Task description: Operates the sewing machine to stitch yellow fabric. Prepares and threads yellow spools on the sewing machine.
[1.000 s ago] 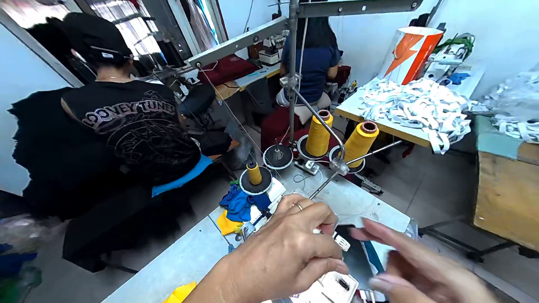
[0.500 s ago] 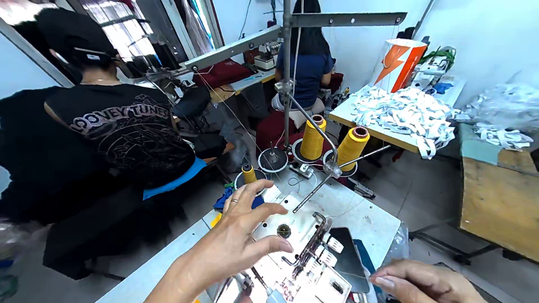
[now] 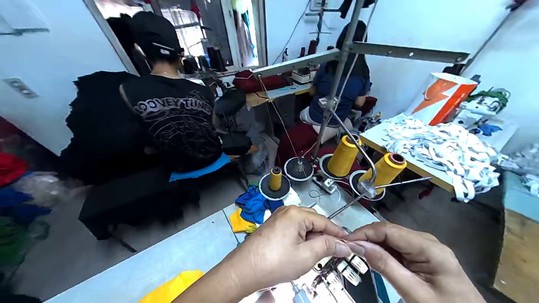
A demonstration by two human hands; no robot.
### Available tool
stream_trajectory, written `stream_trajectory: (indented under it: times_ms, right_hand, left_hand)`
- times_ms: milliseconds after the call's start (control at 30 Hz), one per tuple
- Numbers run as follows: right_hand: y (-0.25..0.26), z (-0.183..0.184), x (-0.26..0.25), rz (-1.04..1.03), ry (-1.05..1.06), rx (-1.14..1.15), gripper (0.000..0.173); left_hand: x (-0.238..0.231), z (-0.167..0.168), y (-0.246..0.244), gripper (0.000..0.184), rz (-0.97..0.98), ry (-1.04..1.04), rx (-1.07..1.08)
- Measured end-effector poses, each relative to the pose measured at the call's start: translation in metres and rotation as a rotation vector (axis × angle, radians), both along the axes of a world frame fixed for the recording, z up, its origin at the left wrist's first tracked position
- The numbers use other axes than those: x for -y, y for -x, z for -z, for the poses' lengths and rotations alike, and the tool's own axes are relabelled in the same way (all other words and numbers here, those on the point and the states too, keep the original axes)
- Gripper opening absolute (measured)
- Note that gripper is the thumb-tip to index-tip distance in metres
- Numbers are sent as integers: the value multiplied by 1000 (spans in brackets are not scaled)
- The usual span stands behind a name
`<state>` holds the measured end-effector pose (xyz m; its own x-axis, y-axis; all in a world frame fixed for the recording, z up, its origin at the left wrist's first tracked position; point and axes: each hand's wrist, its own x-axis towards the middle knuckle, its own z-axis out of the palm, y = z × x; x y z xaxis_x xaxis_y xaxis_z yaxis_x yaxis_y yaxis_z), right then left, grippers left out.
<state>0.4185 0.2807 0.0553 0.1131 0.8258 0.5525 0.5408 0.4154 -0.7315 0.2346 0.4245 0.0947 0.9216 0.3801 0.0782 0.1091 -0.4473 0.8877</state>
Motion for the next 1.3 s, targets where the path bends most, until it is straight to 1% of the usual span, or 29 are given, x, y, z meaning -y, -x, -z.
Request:
stream_trajectory:
  times_ms: [100, 233, 333, 433, 533, 567, 600, 633, 667, 700, 733, 767, 800, 867, 900, 967, 1000, 1033, 1100, 1200, 1233, 1300]
  right_hand:
    - [-1, 14, 3, 33, 69, -66, 19]
    - [-4, 32, 6, 5, 138, -105, 19]
    - [-3, 25, 8, -49, 169, -131, 16]
    - [-9, 10, 13, -110, 175, -98, 17]
    - [-22, 3, 23, -93, 235, -109, 16]
    - [-24, 4, 25, -71, 254, -127, 16]
    - [-23, 5, 23, -48, 261, -134, 15]
    - [-20, 6, 20, -30, 254, -114, 15]
    - [-16, 6, 14, -23, 229, -68, 16]
    - [-11, 7, 7, -23, 192, -2, 18]
    - [-5, 6, -1, -18, 146, 82, 19]
    - [1, 6, -9, -10, 92, 172, 21]
    - [5, 6, -17, 8, 35, 260, 22]
    - [12, 3, -29, 76, -45, 400, 27]
    - [13, 2, -33, 110, -65, 431, 30]
    - [11, 2, -38, 104, -65, 395, 31]
    - [9, 5, -39, 64, -50, 341, 29]
    - [8, 7, -38, 15, -22, 278, 29]
    - [5, 12, -37, -67, 43, 161, 28]
    - [-6, 22, -28, -76, 120, 66, 26]
    - [-12, 26, -24, -64, 154, 77, 26]
    - [-25, 33, -15, -35, 225, 203, 29]
  left_hand:
    - [-11, 6, 6, 20, -58, -101, 18]
    - [-22, 14, 14, 19, -92, -133, 14]
    - [-25, 23, 16, 22, -54, -170, 8]
    - [-33, 25, 21, 20, -60, -137, -6]
    - [-52, 35, 30, 18, -106, -84, -17]
    - [-58, 39, 33, 18, -126, -126, -50]
    - [-63, 43, 36, 22, -139, -200, -106]
    - [-64, 44, 37, 33, -142, -275, -153]
    - [-62, 42, 35, 47, -142, -326, -183]
    - [-57, 39, 32, 57, -143, -364, -167]
    - [-49, 33, 27, 58, -140, -387, -104]
    - [-39, 27, 22, 55, -110, -372, -19]
    - [-31, 20, 18, 50, -42, -300, 51]
    - [-17, 8, 10, 43, 52, -96, 43]
    - [-12, 6, 8, 41, 39, 12, 2]
    - [-9, 5, 5, 32, -33, 259, -37]
    - [-10, 6, 5, 27, -59, 350, -41]
    - [-12, 8, 6, 23, -75, 393, -48]
    - [-12, 14, 7, 20, -110, 353, -53]
    - [-17, 24, 10, 15, -165, 108, -82]
    - [-20, 26, 12, 15, -174, 24, -111]
    - [-23, 27, 16, 16, -169, -101, -194]
